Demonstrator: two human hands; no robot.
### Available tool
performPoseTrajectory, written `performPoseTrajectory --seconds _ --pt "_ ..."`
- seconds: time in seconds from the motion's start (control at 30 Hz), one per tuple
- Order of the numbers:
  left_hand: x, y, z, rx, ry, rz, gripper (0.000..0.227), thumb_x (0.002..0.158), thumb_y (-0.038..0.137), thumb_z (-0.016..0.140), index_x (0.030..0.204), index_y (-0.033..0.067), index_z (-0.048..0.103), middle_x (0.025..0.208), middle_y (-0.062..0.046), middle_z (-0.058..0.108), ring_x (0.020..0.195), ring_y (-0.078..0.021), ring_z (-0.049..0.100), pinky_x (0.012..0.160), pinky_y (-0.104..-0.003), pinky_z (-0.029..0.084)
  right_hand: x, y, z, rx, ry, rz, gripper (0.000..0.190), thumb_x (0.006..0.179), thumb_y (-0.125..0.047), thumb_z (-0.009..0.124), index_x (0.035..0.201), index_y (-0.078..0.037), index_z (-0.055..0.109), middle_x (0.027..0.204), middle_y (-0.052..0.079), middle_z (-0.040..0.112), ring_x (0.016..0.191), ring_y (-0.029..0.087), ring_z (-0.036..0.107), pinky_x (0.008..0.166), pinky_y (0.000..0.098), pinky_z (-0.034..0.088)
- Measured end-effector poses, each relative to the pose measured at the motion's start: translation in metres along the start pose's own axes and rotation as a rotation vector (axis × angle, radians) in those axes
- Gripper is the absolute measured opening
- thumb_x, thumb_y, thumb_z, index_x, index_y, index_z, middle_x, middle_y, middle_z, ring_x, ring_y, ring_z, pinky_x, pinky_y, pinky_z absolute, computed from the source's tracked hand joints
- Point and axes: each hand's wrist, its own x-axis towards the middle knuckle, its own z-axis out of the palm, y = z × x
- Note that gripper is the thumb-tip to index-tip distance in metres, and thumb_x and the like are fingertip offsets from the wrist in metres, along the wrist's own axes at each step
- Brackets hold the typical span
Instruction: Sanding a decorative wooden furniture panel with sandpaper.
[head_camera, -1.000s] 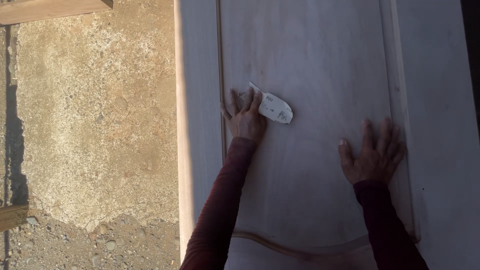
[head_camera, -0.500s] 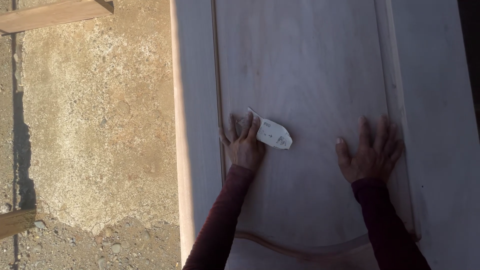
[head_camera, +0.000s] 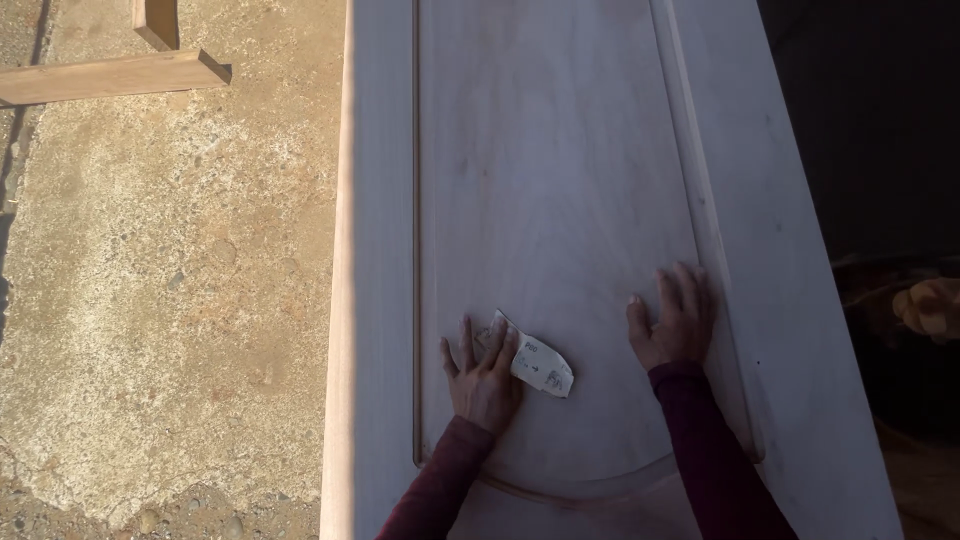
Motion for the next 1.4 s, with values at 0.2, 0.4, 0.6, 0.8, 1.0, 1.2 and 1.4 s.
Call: performPoseTrajectory --seconds 0.2,0.4,0.6,0.8,1.0,1.2,1.4 --pt "0.102 -0.001 0.010 0.034 0.072 -0.059 0.054 0.092 0.021 0.068 0.144 0.0164 0.057 0.156 -0.003 0.050 0.153 -0.0482 0.020 0.118 -0.076 0.003 -0.047 0.030 -0.074 -0.186 -0.058 -0.007 0.041 0.097 -0.036 0.066 0.128 -0.010 0.073 0.157 0.014 0.051 0.157 0.046 0.033 0.127 0.0706 0.018" --pt "-0.042 0.030 -0.010 -0.020 -0.011 -0.052 0.068 0.080 0.021 0.075 0.145 0.0154 0.054 0.158 -0.003 0.044 0.150 -0.0470 0.022 0.113 -0.079 0.005 -0.037 0.099 -0.113 -0.429 -0.297 0.524 0.112 0.074 -0.085 0.057 0.162 -0.021 0.028 0.168 0.019 0.006 0.149 0.052 0.003 0.112 0.0771 0.001" --pt "0.059 0.014 0.017 0.062 0.077 -0.061 0.063 0.084 0.020 0.072 0.145 0.0204 0.057 0.156 0.001 0.050 0.152 -0.0463 0.025 0.116 -0.078 0.004 -0.014 0.094 -0.114 -0.403 -0.348 0.557 0.123 0.069 -0.089 0.058 0.167 -0.023 0.024 0.172 0.020 0.004 0.151 0.050 0.014 0.112 0.0753 0.014" --pt "0.165 0.017 0.024 0.068 0.109 -0.141 0.052 0.095 0.032 0.060 0.144 0.0159 0.056 0.156 -0.003 0.051 0.151 -0.0463 0.025 0.116 -0.075 0.004 -0.005 0.074 -0.133 -0.382 -0.363 0.585 0.140 0.050 -0.090 0.067 0.165 -0.024 0.022 0.169 0.021 0.003 0.145 0.053 0.016 0.106 0.0751 0.017" --pt "-0.032 0.049 0.002 0.025 0.109 -0.112 0.063 0.078 0.025 0.077 0.138 0.0145 0.061 0.152 -0.006 0.053 0.148 -0.0458 0.029 0.113 -0.078 0.009 -0.010 0.101 -0.110 -0.490 -0.356 0.581 0.135 0.054 -0.092 0.066 0.165 -0.027 0.025 0.169 0.020 0.005 0.144 0.052 0.017 0.108 0.0737 0.016" --pt "0.067 0.026 0.017 0.058 0.132 -0.121 0.056 0.084 0.025 0.071 0.140 0.0178 0.061 0.151 -0.002 0.056 0.152 -0.0467 0.023 0.114 -0.079 0.007 -0.006 0.091 -0.115 -0.437 -0.349 0.566 0.135 0.055 -0.091 0.066 0.165 -0.025 0.025 0.169 0.021 0.007 0.145 0.052 0.018 0.107 0.0743 0.018" --pt "0.119 0.024 0.027 0.044 0.109 -0.148 0.054 0.090 0.024 0.066 0.143 0.0184 0.059 0.157 0.000 0.050 0.153 -0.0455 0.020 0.117 -0.077 0.004 -0.006 0.089 -0.118 -0.444 -0.365 0.602 0.136 0.052 -0.089 0.069 0.164 -0.026 0.024 0.168 0.019 0.005 0.146 0.050 0.016 0.107 0.0721 0.019"
